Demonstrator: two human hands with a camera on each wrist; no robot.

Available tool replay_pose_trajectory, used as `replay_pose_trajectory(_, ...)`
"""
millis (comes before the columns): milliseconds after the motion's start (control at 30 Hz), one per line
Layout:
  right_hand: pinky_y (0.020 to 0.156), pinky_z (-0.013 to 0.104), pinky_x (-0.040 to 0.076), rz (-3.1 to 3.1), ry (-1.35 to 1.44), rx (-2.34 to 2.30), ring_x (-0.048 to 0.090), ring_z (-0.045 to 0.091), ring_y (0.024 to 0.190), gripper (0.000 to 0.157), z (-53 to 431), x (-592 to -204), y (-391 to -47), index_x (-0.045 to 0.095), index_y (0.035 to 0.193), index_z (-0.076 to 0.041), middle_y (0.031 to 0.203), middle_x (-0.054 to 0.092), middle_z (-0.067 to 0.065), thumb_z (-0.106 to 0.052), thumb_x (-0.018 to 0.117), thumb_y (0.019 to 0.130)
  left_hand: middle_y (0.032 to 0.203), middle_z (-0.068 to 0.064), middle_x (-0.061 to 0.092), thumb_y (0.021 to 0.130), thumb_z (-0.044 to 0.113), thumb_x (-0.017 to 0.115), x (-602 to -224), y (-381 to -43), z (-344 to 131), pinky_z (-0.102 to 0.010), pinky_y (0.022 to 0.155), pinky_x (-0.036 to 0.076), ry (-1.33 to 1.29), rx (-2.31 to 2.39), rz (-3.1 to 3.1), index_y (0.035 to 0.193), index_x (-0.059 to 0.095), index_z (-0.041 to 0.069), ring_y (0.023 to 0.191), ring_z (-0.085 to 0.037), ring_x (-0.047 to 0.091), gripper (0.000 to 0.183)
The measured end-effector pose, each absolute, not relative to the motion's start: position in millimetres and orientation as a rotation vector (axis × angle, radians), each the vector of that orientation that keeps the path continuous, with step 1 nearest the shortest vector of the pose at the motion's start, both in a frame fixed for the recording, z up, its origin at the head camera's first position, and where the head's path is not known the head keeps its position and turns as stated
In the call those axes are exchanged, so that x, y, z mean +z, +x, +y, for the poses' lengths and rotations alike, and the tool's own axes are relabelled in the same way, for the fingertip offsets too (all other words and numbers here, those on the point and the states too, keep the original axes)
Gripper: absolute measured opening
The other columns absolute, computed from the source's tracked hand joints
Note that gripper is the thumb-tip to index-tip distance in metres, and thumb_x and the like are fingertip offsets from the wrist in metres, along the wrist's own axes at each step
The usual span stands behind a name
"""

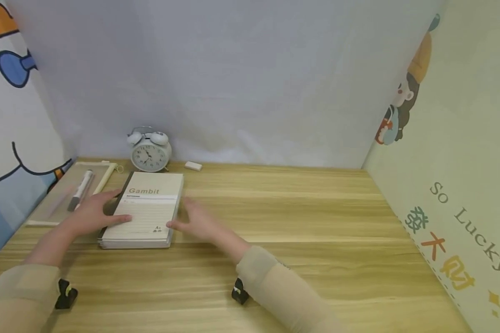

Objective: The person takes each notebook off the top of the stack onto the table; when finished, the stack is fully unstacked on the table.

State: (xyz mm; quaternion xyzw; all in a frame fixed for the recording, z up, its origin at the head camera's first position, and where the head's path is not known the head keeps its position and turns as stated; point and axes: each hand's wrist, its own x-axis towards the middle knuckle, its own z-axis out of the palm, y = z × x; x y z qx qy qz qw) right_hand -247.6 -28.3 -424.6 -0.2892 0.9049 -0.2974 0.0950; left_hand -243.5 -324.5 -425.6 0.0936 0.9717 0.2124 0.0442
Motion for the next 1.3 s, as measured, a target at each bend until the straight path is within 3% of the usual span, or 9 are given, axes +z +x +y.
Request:
replay_pose_trajectory(200, 0.109, 0.027, 0.031, 2.601, -0.814, -0.941, 0.038, 0.018, 0.134, 0.084, -41.8, -430.3, -240.8, 0.026, 0.148, -0.007, 0.148, 0.039, 0.009, -0.052, 0.061, 0.087, 0.137, -0.042, 0.031, 0.078, 0.06, 0.066, -424.9, -241.9, -323.5, -0.067, 0.096, 0.031, 0.248, 0.648, 2.936, 0.143, 0.022, -0.012, 0.122, -0.058, 0.031, 0.107)
replay_pose_trajectory(600, 0.109, 0.024, 0.028, 2.629, -0.777, -0.921, 0.037, 0.017, 0.135, 0.084, -46.9, -432.9, -236.4, 0.025, 0.149, -0.006, 0.148, 0.039, 0.009, -0.044, 0.065, 0.086, 0.137, -0.044, 0.026, 0.078, 0.061, 0.066, -423.5, -241.5, -320.6, -0.068, 0.096, 0.03, 0.202, 0.688, 2.886, 0.143, 0.019, -0.014, 0.122, -0.059, 0.028, 0.11)
replay_pose_trajectory(867, 0.11, 0.025, 0.027, 2.592, -0.752, -1.026, 0.035, 0.018, 0.137, 0.085, -43.5, -433.6, -236.5, 0.025, 0.149, -0.005, 0.149, 0.036, 0.009, -0.04, 0.069, 0.084, 0.138, -0.04, 0.031, 0.08, 0.052, 0.069, -416.3, -241.8, -322.6, -0.069, 0.095, 0.029, 0.247, 0.806, 2.925, 0.144, 0.023, -0.008, 0.124, -0.058, 0.029, 0.1)
replay_pose_trajectory(1033, 0.105, 0.025, 0.036, 2.58, -0.699, -1.137, 0.043, 0.017, 0.131, 0.084, -39.6, -431.5, -237.9, 0.029, 0.148, -0.01, 0.146, 0.043, 0.006, -0.031, 0.074, 0.081, 0.119, -0.031, 0.052, 0.086, 0.045, 0.065, -405.7, -241.9, -318.7, -0.051, 0.078, 0.045, 0.263, 0.828, 2.98, 0.142, 0.033, -0.007, 0.106, -0.045, 0.049, 0.082)
replay_pose_trajectory(1133, 0.097, 0.025, 0.043, 2.55, -0.689, -1.216, 0.051, 0.018, 0.122, 0.08, -36.8, -428.5, -239.4, 0.033, 0.147, -0.013, 0.137, 0.052, 0.004, -0.023, 0.076, 0.08, 0.111, -0.027, 0.057, 0.088, 0.04, 0.064, -398.8, -241.2, -313.8, -0.038, 0.07, 0.044, 0.276, 0.83, 3.011, 0.139, 0.037, -0.008, 0.097, -0.036, 0.054, 0.075)
replay_pose_trajectory(1300, 0.096, 0.026, 0.044, 2.502, -0.667, -1.329, 0.054, 0.021, 0.117, 0.071, -27.0, -422.2, -243.5, 0.04, 0.143, -0.01, 0.127, 0.057, 0.005, -0.012, 0.074, 0.081, 0.111, -0.028, 0.056, 0.09, 0.034, 0.064, -388.0, -238.5, -304.6, -0.035, 0.067, 0.046, 0.307, 0.845, 3.013, 0.138, 0.036, -0.011, 0.093, -0.035, 0.056, 0.072)
